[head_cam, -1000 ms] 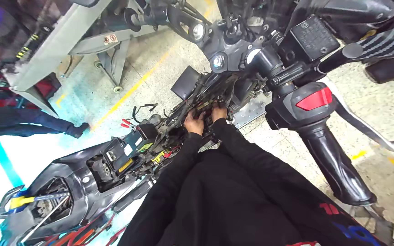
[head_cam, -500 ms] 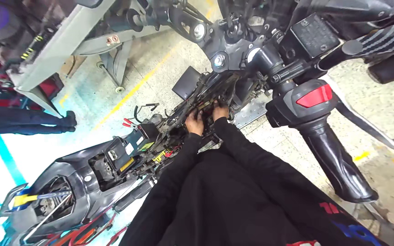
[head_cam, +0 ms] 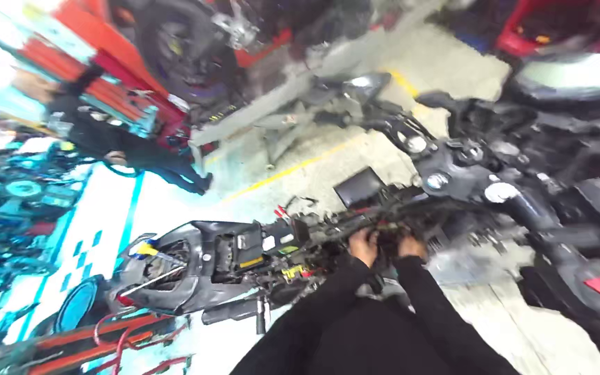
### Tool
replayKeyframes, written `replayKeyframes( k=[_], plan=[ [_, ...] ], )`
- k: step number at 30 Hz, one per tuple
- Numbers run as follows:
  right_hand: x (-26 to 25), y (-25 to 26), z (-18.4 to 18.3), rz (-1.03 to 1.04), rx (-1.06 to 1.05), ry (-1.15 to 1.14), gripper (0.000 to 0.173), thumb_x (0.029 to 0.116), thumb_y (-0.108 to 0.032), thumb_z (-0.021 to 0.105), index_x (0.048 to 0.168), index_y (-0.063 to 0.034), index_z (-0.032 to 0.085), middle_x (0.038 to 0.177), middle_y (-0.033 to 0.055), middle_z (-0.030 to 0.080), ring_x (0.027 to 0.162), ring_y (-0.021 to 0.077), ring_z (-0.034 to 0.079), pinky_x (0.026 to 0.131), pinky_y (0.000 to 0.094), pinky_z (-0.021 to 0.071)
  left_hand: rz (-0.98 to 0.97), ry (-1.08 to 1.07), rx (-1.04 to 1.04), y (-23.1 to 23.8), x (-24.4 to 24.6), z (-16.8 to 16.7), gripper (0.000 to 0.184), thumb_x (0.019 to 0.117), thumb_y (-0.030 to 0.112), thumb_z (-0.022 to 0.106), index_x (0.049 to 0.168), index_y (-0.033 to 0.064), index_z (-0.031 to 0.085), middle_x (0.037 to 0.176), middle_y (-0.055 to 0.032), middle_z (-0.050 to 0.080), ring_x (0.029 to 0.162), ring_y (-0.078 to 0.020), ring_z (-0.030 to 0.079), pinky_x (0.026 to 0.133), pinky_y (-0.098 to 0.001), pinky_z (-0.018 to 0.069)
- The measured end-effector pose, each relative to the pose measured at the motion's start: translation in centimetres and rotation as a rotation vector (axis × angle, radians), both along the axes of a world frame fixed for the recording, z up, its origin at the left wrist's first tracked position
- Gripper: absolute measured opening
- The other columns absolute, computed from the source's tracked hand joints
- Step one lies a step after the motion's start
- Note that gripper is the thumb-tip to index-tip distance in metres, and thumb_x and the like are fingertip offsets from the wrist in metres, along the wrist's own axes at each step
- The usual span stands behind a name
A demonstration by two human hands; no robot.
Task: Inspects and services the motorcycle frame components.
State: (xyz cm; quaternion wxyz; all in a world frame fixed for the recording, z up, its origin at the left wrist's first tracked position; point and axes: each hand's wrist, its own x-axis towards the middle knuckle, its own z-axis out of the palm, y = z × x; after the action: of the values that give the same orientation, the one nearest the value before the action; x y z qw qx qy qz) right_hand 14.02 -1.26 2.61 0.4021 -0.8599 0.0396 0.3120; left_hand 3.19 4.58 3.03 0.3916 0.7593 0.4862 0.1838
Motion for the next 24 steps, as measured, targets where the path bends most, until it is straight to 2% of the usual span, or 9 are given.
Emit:
replayKeyframes(
  k=[5,9,13,15,17,21,22,23,24],
  plan=[
    [-0.4,0.5,-2.2,-0.016,0.089,-0.095,0.059,0.1035,-0.043,0.057,0.138,0.0049,0.058,0.136,0.0317,0.060,0.128,0.0462,0.058,0.110,0.0623,0.0420,0.023,-0.008,-0.079,0.3,-0.8,0.9,0.034,0.1023,0.027,0.063,0.126,0.0046,0.071,0.123,-0.0162,0.072,0.119,-0.0274,0.068,0.110,-0.0467,0.0503],
    [0.5,-0.4,-2.6,0.221,-0.055,-0.176,0.054,0.1065,-0.033,0.053,0.137,0.0112,0.056,0.137,0.0365,0.057,0.131,0.0510,0.054,0.111,0.0654,0.0392,-0.030,-0.010,-0.115,0.2,-0.7,0.7,0.036,0.1042,0.029,0.059,0.131,0.0072,0.069,0.129,-0.0146,0.070,0.125,-0.0264,0.065,0.114,-0.0459,0.0466],
    [-0.5,0.4,-0.8,0.092,0.049,-0.101,0.054,0.1047,-0.031,0.057,0.139,0.0098,0.054,0.137,0.0335,0.058,0.129,0.0458,0.057,0.110,0.0609,0.0422,-0.023,0.011,-0.173,0.7,-0.9,1.4,0.038,0.1048,0.030,0.058,0.133,0.0072,0.068,0.131,-0.0164,0.069,0.128,-0.0283,0.063,0.116,-0.0469,0.0451],
    [-0.6,0.4,0.8,0.331,-0.083,-0.124,0.048,0.1063,-0.027,0.055,0.139,0.0089,0.055,0.138,0.0360,0.056,0.130,0.0505,0.054,0.110,0.0664,0.0404,-0.033,0.054,-0.169,0.9,-0.9,1.9,0.038,0.1045,0.031,0.059,0.132,0.0062,0.068,0.131,-0.0166,0.069,0.128,-0.0278,0.063,0.115,-0.0466,0.0462],
    [-0.3,0.1,1.4,0.389,-0.162,-0.088,0.050,0.1072,-0.032,0.053,0.137,0.0084,0.057,0.137,0.0360,0.057,0.130,0.0516,0.054,0.109,0.0681,0.0401,-0.032,0.065,-0.136,0.8,-0.7,2.0,0.038,0.1033,0.032,0.060,0.129,0.0056,0.069,0.128,-0.0158,0.070,0.125,-0.0265,0.065,0.113,-0.0457,0.0477],
    [-0.2,-1.2,2.2,0.174,-0.097,0.023,0.054,0.1071,-0.041,0.050,0.134,0.0048,0.060,0.132,0.0304,0.062,0.125,0.0449,0.059,0.107,0.0619,0.0448,-0.051,0.046,-0.056,0.4,-0.4,0.7,0.037,0.1004,0.027,0.065,0.125,-0.0001,0.070,0.121,-0.0182,0.072,0.118,-0.0275,0.068,0.110,-0.0431,0.0507],
    [-0.2,-1.6,2.0,0.203,-0.093,0.034,0.053,0.1083,-0.038,0.048,0.134,0.0060,0.060,0.132,0.0311,0.062,0.126,0.0456,0.058,0.107,0.0621,0.0444,-0.068,0.067,-0.057,0.7,-0.4,0.6,0.037,0.1007,0.028,0.065,0.125,-0.0004,0.070,0.120,-0.0188,0.072,0.117,-0.0283,0.069,0.109,-0.0440,0.0511],
    [-0.5,-2.1,1.7,0.292,-0.095,0.019,0.046,0.1082,-0.029,0.049,0.133,0.0083,0.060,0.132,0.0329,0.061,0.126,0.0475,0.058,0.107,0.0630,0.0441,-0.081,0.094,-0.068,1.0,-0.6,0.7,0.039,0.1011,0.029,0.065,0.126,-0.0001,0.069,0.120,-0.0192,0.072,0.117,-0.0292,0.069,0.109,-0.0451,0.0511],
    [-0.8,-2.5,1.1,0.325,-0.071,0.011,0.039,0.1059,-0.020,0.053,0.131,0.0092,0.061,0.128,0.0321,0.063,0.122,0.0453,0.061,0.104,0.0606,0.0472,-0.086,0.111,-0.074,1.2,-0.6,0.8,0.039,0.1012,0.029,0.065,0.128,0.0018,0.068,0.121,-0.0182,0.072,0.118,-0.0286,0.069,0.109,-0.0455,0.0509]
  ],
)
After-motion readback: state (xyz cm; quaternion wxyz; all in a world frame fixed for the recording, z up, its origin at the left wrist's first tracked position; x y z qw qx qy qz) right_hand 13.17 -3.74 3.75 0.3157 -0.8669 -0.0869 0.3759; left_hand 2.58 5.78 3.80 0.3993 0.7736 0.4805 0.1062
